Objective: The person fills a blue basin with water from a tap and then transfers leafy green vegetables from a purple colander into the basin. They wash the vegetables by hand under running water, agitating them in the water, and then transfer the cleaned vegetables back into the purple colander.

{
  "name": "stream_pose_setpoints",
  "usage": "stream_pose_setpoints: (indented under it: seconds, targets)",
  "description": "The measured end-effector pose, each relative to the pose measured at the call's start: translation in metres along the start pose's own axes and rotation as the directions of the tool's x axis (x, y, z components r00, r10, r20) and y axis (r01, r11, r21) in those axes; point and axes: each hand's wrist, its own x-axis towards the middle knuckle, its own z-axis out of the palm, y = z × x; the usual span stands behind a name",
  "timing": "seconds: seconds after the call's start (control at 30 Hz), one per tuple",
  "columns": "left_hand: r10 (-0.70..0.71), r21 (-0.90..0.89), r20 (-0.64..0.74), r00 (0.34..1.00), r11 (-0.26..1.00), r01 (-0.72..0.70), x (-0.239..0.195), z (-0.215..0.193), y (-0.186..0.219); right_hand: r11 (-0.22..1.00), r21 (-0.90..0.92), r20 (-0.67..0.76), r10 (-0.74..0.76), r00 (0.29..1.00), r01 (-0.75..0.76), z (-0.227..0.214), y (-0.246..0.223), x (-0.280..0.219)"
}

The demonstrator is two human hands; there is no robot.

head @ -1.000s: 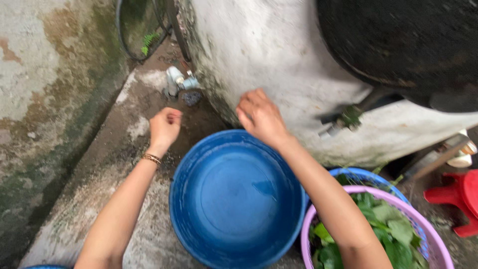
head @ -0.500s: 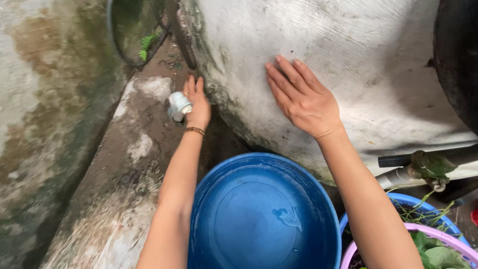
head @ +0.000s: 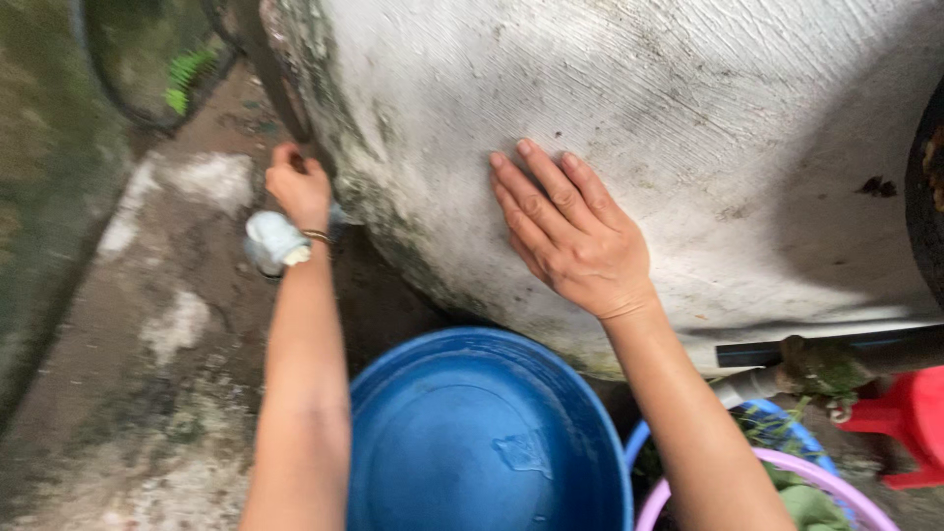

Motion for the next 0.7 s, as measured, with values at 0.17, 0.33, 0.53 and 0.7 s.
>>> stream_pose_setpoints:
  seconds: [0.17,0.33,0.53,0.7]
  targets:
    - [-0.496,0.037,0.211,0.842,0.865,0.5,0.01,0.007,-0.012,1.0,-0.02,0.002,0.009,1.0,-0.009,0.004,-0.005,-0.005]
    - [-0.512,0.2,0.045,0.858,0.846,0.494,0.011,0.009,0.008,0.999,-0.045,-0.003,0.008,1.0,-0.008,0.005,-0.006,-0.004]
    - [-0.559,0.17,-0.051,0.828,0.812,0.559,0.009,0.017,0.003,0.999,-0.044,-0.002,0.007,1.0,-0.007,0.004,-0.007,-0.004]
    - [-0.595,0.188,-0.048,0.802,0.783,0.592,0.011,0.014,0.001,0.999,-0.039,-0.007,-0.007,1.0,0.007,0.004,-0.006,-0.006]
